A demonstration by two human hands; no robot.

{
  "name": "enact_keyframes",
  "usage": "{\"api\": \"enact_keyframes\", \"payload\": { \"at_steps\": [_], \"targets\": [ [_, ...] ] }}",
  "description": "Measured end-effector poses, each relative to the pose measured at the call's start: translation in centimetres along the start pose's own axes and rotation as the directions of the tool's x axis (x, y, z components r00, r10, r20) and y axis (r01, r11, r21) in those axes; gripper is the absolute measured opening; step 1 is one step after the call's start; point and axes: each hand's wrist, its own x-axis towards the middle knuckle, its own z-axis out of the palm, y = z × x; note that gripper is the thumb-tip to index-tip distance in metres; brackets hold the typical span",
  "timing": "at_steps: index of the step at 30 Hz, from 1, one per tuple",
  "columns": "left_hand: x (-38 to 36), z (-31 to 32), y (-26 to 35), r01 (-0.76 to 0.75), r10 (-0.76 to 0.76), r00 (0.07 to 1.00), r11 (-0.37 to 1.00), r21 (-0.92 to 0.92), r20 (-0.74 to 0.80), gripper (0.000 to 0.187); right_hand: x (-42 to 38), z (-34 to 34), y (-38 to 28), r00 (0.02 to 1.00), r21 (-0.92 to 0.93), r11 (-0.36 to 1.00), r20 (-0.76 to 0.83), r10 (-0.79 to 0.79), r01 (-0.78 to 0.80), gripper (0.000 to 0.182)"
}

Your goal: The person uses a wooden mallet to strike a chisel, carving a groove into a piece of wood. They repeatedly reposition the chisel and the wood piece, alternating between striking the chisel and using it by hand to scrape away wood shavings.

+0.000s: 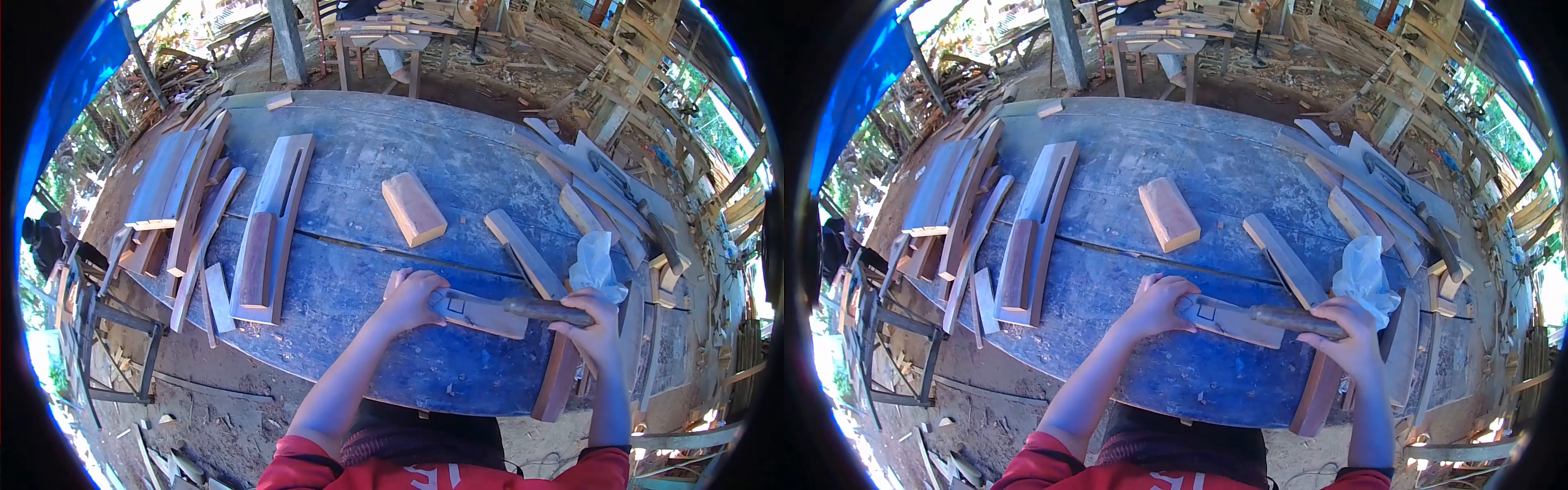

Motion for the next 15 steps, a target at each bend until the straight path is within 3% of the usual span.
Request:
{"api": "enact_keyframes", "payload": {
  "at_steps": [9,15],
  "targets": [
    [1.0,-0.3,-0.6,-0.137,0.140,0.981,0.990,-0.036,0.131,0.061,1.4,-1.0,0.3,0.999,0.049,0.998,0.016,-0.029,0.028,0.037],
    [1.7,-0.5,-0.3,-0.161,0.155,0.965,0.987,0.013,0.210,0.061,3.0,-1.7,0.1,0.989,0.007,0.997,0.131,-0.074,0.074,0.035]
  ]
}}
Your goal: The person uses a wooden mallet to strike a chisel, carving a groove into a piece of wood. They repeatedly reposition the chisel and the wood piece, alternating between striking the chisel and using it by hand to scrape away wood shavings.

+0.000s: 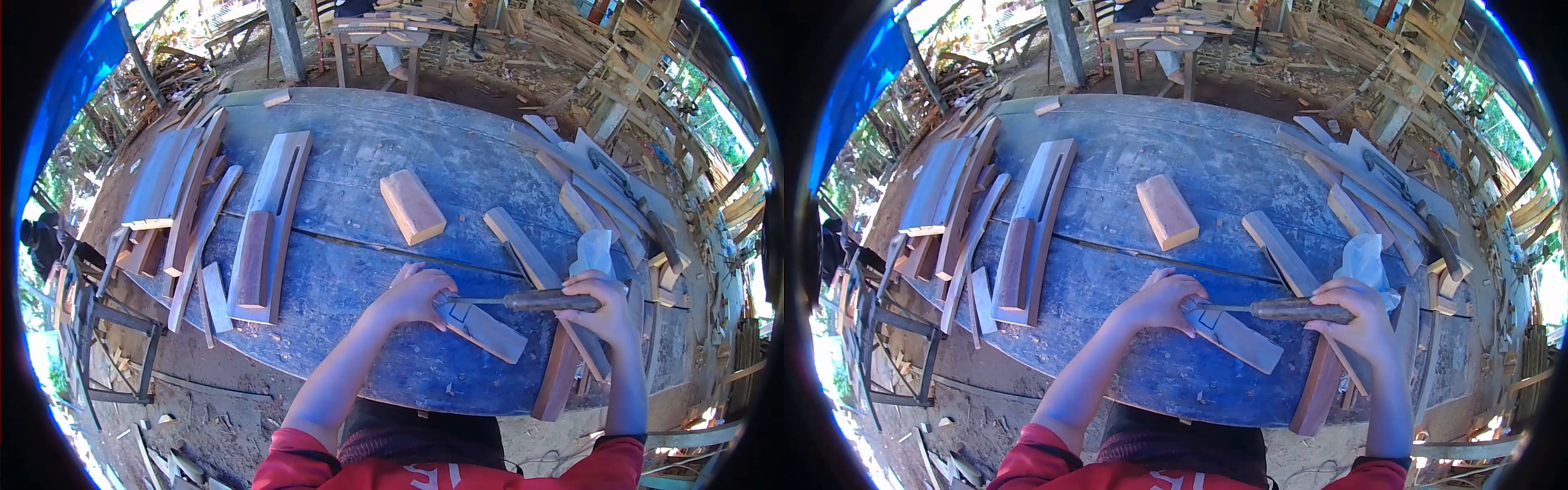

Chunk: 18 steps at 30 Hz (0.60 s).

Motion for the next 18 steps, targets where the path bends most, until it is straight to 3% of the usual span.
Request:
{"api": "enact_keyframes", "payload": {
  "at_steps": [12,18],
  "targets": [
    [0.2,0.1,-0.1,-0.020,0.020,1.000,0.999,-0.039,0.004,0.060,6.6,-2.0,-3.9,0.969,-0.155,0.988,0.247,0.019,0.020,0.030],
    [0.1,0.5,-0.3,-0.019,0.018,0.999,0.999,-0.026,-0.027,0.061,10.5,-1.3,-7.0,0.938,-0.272,0.953,0.345,-0.031,0.132,0.027]
  ]
}}
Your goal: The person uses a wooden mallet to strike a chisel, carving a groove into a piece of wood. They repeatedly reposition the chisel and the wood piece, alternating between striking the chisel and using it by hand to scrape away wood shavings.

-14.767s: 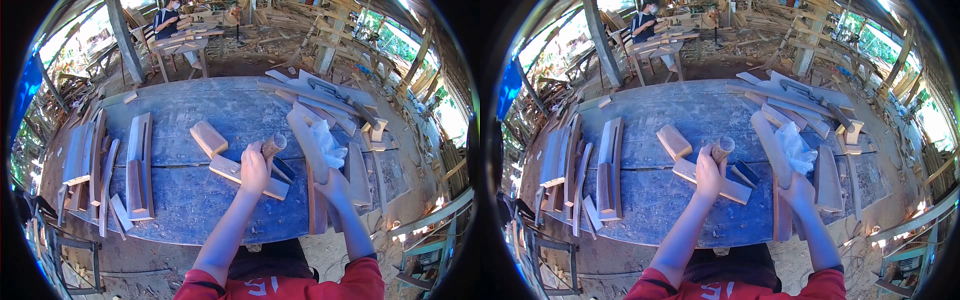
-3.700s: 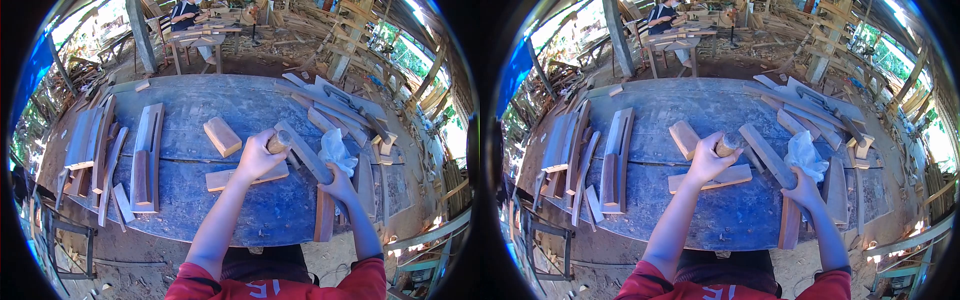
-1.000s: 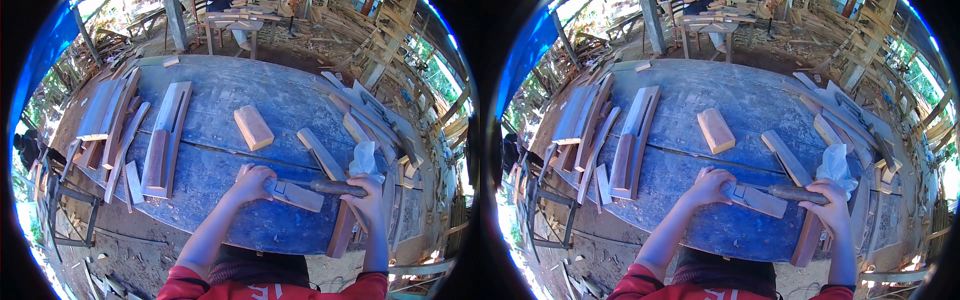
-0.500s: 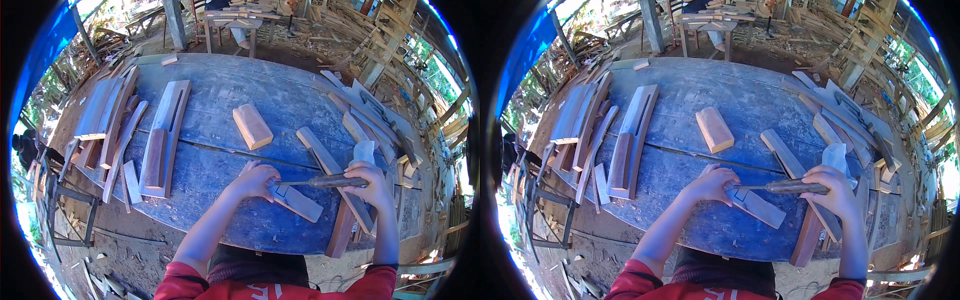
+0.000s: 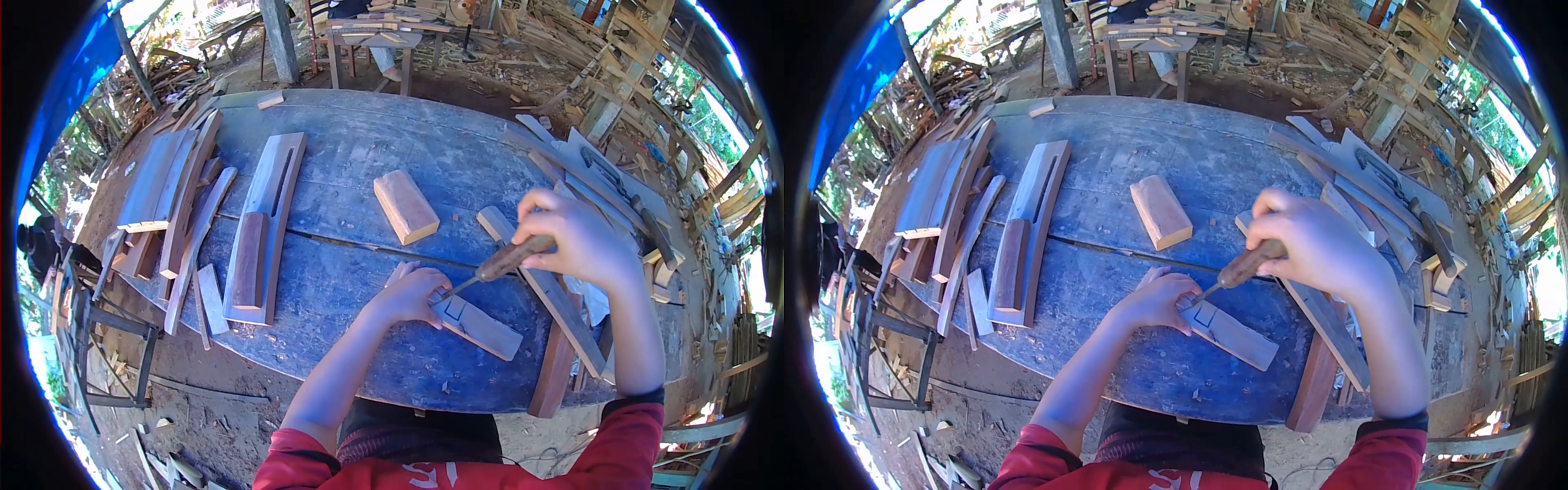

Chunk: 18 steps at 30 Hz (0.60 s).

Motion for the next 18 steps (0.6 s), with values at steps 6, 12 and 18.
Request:
{"api": "enact_keyframes", "payload": {
  "at_steps": [6,12,18],
  "targets": [
    [0.1,-0.2,0.1,0.005,-0.005,1.000,1.000,0.007,0.019,0.062,1.8,0.2,-0.1,0.996,-0.057,0.994,0.003,-0.093,0.093,0.030],
    [-0.1,-0.4,0.5,-0.001,0.000,1.000,0.998,0.058,0.010,0.065,2.5,1.4,-0.4,0.979,0.062,0.984,-0.134,-0.156,0.165,0.048],
    [0.7,-2.3,2.9,-0.008,0.003,0.997,0.998,-0.061,-0.083,0.064,2.9,2.5,-1.8,0.935,-0.034,0.977,-0.284,-0.213,0.213,0.058]
  ]
}}
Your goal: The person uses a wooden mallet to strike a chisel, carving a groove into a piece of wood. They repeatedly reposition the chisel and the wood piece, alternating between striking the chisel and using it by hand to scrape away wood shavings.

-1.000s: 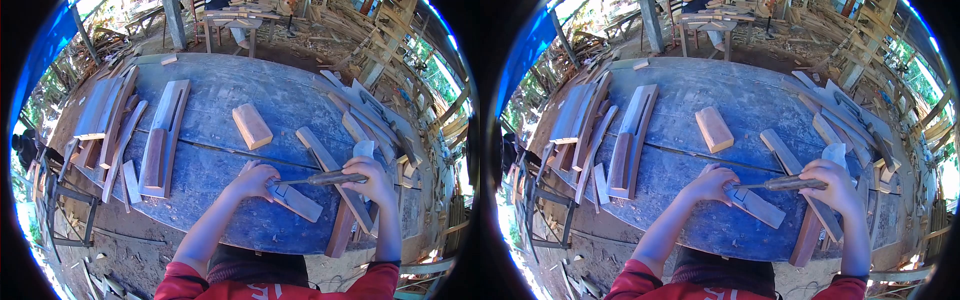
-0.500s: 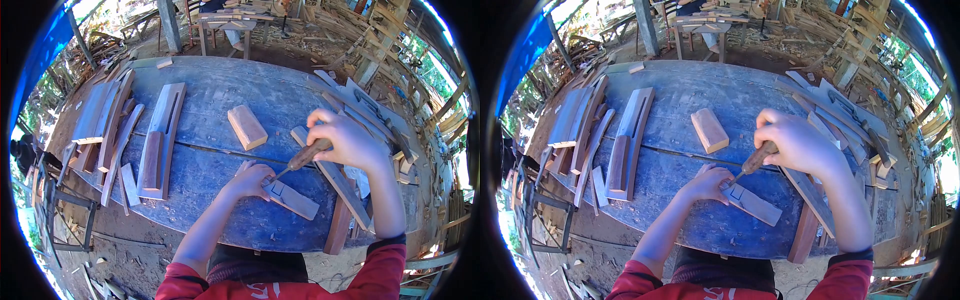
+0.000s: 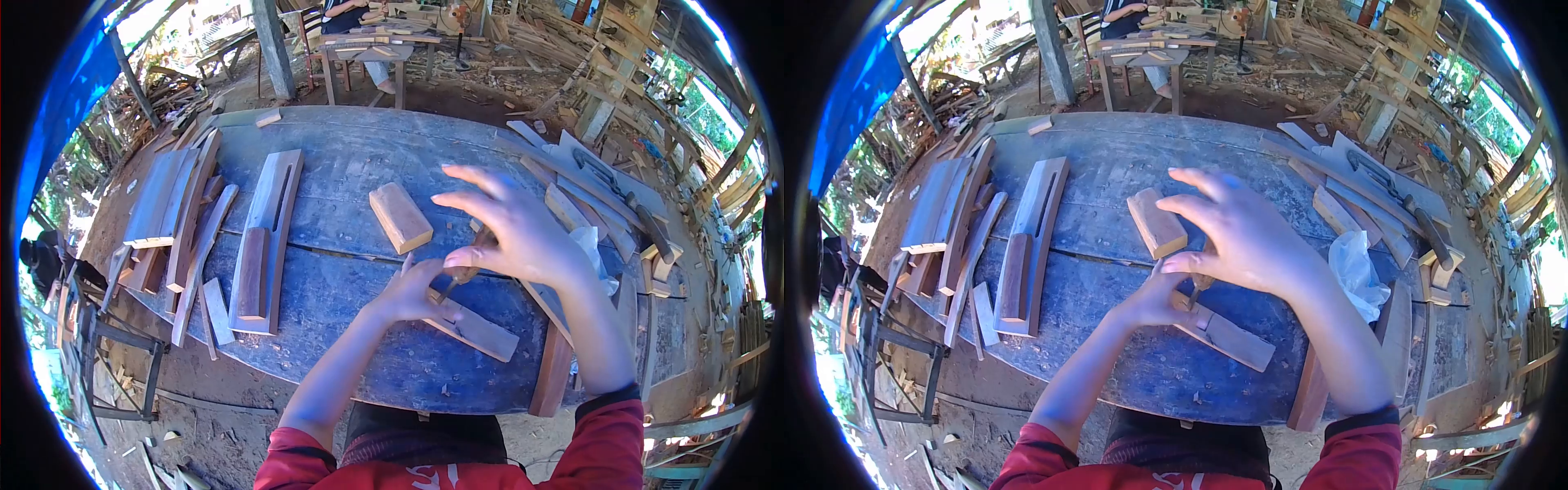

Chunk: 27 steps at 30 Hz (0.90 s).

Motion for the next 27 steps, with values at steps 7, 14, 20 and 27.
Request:
{"api": "enact_keyframes", "payload": {
  "at_steps": [7,14,20,27],
  "targets": [
    [3.2,-1.9,7.5,-0.219,-0.039,0.911,0.799,-0.561,-0.411,0.039,0.0,0.6,-1.7,0.993,-0.012,0.998,-0.093,-0.069,0.068,0.065],
    [3.7,0.3,6.1,-0.444,0.055,0.807,0.714,-0.542,-0.588,0.024,-3.9,1.7,0.0,0.916,0.370,0.929,-0.376,0.142,0.008,0.054],
    [3.1,0.0,7.4,-0.364,-0.011,0.786,0.800,-0.477,-0.619,0.013,-15.3,6.6,4.4,0.687,0.061,0.698,-0.135,0.714,-0.714,0.046],
    [3.2,0.3,7.6,-0.361,-0.015,0.782,0.804,-0.472,-0.624,0.013,-20.0,7.3,4.9,0.599,-0.341,0.544,-0.075,0.797,-0.767,0.060]
  ]
}}
